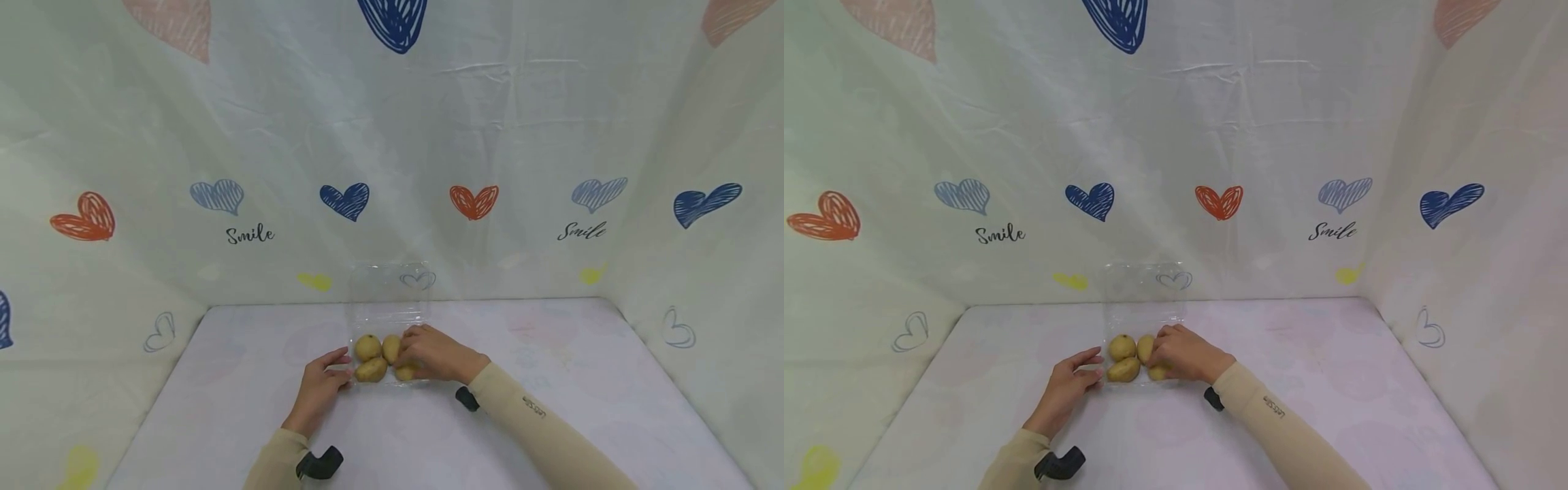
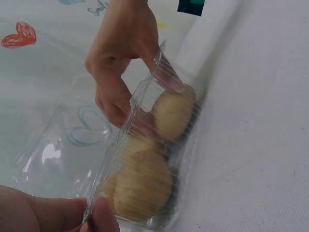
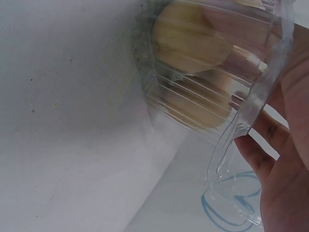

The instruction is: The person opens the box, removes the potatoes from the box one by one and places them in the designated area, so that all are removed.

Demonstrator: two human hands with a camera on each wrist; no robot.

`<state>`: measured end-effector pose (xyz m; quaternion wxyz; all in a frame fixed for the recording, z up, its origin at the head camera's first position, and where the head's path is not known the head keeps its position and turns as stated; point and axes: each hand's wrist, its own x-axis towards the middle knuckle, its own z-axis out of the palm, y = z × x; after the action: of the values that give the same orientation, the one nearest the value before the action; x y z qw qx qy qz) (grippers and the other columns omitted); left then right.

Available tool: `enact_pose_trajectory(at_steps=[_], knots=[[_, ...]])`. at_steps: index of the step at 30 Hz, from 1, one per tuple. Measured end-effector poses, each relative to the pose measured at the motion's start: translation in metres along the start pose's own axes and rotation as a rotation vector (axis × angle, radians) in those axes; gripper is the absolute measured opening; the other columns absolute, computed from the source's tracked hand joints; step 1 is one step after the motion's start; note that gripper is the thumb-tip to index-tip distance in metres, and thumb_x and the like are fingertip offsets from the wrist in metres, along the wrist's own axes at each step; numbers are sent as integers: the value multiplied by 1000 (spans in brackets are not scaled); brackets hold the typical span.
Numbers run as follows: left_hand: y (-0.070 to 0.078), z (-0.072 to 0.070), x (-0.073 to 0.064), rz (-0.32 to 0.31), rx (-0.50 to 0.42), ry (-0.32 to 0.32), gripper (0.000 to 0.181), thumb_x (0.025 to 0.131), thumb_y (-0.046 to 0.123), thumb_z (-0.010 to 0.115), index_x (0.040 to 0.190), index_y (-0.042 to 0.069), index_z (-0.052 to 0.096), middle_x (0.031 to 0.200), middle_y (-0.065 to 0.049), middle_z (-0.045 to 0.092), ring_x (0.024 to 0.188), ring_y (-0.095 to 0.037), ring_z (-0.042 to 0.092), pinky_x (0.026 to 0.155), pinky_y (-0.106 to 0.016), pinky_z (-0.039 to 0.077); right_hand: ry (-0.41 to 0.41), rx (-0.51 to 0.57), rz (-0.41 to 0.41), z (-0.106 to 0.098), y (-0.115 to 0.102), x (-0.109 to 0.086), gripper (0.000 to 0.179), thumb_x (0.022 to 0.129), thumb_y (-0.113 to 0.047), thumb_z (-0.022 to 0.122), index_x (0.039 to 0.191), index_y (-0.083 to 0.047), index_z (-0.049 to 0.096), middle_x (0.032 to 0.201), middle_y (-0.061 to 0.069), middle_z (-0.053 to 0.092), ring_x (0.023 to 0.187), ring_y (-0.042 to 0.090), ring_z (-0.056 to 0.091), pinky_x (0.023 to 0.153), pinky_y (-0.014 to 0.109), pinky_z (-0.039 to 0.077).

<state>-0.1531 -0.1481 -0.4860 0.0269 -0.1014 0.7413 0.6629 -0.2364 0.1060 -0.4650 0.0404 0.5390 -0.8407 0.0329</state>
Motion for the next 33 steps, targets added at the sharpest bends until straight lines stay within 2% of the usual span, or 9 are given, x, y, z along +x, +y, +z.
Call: enact_pose_trajectory(at_steps=[5,10,15,17,22,33], knots=[[0,0,0,0,-8,2,50,96,-9,66,144,-15,53,131,-28,61,85,-13,65,71,-22,59,4,-21,-7,-4,-1,0,29,84,-23,92,112,-26,85,106,-11,76,115,21,61,105,39,50],[-1,0,1,-1,-22,4,49,96,-11,65,144,-16,53,130,-28,60,84,-13,65,71,-23,59,12,-44,-14,-4,0,2,26,84,-22,91,108,-29,85,101,-14,75,113,20,61,102,38,51],[0,1,0,-1,-28,5,49,96,-12,65,144,-16,53,130,-28,60,84,-13,65,71,-23,60,2,-73,-30,-6,-2,7,21,82,-19,90,97,-32,82,92,-16,72,111,20,61,99,38,52],[1,1,0,4,-29,2,50,96,-11,65,144,-17,52,130,-29,60,85,-13,65,72,-23,60,-16,-74,-27,-8,-2,9,21,82,-18,90,95,-32,81,91,-16,72,114,22,62,102,40,52],[0,1,1,15,-19,0,50,95,-11,66,143,-17,52,130,-30,60,83,-13,65,71,-23,59,-50,-48,-11,-9,-2,10,25,82,-16,91,102,-30,84,96,-14,77,123,28,63,109,44,51],[1,1,1,13,-6,2,51,95,-11,66,144,-16,53,129,-30,60,82,-12,66,70,-23,59,-55,34,34,-7,1,9,27,84,-21,90,111,-27,85,105,-14,78,121,24,62,109,42,49]])
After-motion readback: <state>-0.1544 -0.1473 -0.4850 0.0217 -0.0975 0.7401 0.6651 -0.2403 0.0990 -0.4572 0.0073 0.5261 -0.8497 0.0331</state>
